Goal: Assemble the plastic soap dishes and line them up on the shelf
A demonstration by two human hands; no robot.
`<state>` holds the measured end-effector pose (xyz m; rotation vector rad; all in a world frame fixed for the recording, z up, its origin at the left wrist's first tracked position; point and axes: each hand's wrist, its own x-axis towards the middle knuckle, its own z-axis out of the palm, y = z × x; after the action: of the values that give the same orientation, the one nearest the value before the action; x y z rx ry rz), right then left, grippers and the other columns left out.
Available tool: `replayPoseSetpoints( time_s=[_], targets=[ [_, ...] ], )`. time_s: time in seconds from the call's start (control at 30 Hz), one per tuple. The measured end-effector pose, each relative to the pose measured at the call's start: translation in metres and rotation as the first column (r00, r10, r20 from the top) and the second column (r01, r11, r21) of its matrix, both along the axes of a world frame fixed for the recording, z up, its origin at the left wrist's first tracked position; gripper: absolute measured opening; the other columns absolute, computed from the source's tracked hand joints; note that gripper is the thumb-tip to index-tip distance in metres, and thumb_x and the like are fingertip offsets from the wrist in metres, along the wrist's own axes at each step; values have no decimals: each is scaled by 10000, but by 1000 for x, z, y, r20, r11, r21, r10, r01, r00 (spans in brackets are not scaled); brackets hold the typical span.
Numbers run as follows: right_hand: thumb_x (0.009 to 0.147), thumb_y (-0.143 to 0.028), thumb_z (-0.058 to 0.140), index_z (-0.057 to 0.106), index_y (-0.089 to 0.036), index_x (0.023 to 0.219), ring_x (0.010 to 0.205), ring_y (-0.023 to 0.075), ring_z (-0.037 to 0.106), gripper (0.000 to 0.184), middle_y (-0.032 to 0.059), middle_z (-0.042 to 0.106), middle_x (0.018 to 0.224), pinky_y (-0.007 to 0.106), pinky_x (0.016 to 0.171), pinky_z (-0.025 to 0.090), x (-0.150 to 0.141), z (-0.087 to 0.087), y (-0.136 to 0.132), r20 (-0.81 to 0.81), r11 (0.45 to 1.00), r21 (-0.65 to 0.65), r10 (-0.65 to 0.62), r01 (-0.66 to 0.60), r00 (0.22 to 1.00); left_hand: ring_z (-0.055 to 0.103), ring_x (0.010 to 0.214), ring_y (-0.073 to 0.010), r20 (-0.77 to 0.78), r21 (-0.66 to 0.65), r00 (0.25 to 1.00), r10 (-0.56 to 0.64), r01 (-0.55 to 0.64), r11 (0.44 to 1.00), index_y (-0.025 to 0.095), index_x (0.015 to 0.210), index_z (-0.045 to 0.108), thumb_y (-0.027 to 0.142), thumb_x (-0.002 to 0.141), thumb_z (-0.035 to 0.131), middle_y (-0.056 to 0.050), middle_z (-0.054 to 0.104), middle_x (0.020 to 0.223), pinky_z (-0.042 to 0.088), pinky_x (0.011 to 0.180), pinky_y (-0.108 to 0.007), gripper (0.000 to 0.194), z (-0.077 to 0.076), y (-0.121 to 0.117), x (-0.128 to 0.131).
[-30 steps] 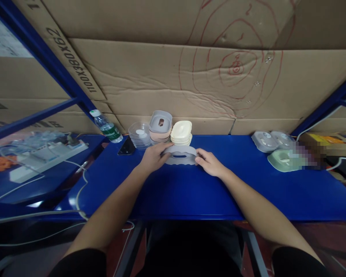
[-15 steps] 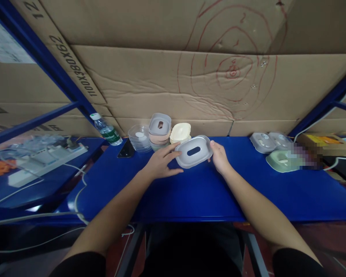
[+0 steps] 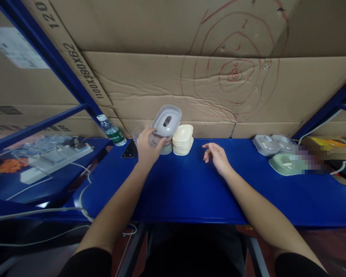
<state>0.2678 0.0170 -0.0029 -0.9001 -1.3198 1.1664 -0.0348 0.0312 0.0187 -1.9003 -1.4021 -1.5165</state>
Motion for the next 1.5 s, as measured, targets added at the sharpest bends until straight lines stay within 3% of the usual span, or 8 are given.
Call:
replayPoseSetpoints(
  time_s=[0.2,0.6,0.77,0.93,1.07,1.2,1.37,1.5],
  targets=[
    [909,-646,657,711,-189,969,487,141,569,463,-20,648,594,330,608,533,-3,0,-2,55,1000,0,18,-18,998,504,1402,-378,19,-163,987,161,-156,974,182,1346,611,491,888,709,-235,451,1557,428,1110,-551,561,0,12,5],
    [905,-649,658,716,-203,947,498,143,581,452,-9,661,614,297,549,467,-3,1,-4,110,1000,10,8,-9,994,355,1520,-411,41,-207,996,78,-68,976,154,1559,400,600,889,651,-271,354,1629,354,1160,-613,843,-4,16,3],
    [947,-627,606,708,-219,973,582,183,643,422,8,689,678,334,619,518,10,2,0,280,982,178,-117,68,953,368,1509,-420,65,-159,996,59,-48,986,128,1551,384,654,882,632,-291,374,1607,346,1164,-612,886,-11,8,1],
    [933,-571,623,739,-226,1059,1032,315,692,385,107,771,1007,486,983,511,59,7,25,604,789,600,-555,131,573,435,1457,-387,41,-33,999,4,-2,999,136,1499,434,571,890,660,-266,465,1533,364,1161,-563,782,-22,-6,0],
    [931,-565,577,700,-126,1233,1173,364,637,546,204,725,1210,515,1064,460,125,8,48,632,706,627,-708,328,317,529,1363,-357,-25,94,998,-56,58,994,155,1434,481,467,900,669,-227,572,1423,396,1120,-537,647,-24,-13,8],
    [945,-585,514,588,-93,1421,1374,397,492,689,246,592,1444,554,1150,357,183,1,55,743,663,544,-665,514,70,591,1273,-338,-110,133,989,-101,116,984,178,1407,487,421,885,683,-192,634,1343,395,1097,-525,608,-25,-15,14],
    [975,-626,451,494,-185,1530,1534,478,210,710,215,315,1680,740,1138,187,187,-15,51,926,736,353,-363,578,-102,593,1251,-339,-123,102,985,-120,133,986,178,1384,495,414,870,686,-187,644,1300,385,1092,-521,597,-28,-13,11],
    [955,-559,524,646,-197,1373,1432,484,364,567,214,575,1480,753,1108,120,138,-15,49,914,827,406,-363,388,-181,585,1269,-341,-127,59,984,-129,137,989,183,1385,484,417,860,689,-181,644,1295,366,1108,-524,610,-30,-12,10]
  ],
)
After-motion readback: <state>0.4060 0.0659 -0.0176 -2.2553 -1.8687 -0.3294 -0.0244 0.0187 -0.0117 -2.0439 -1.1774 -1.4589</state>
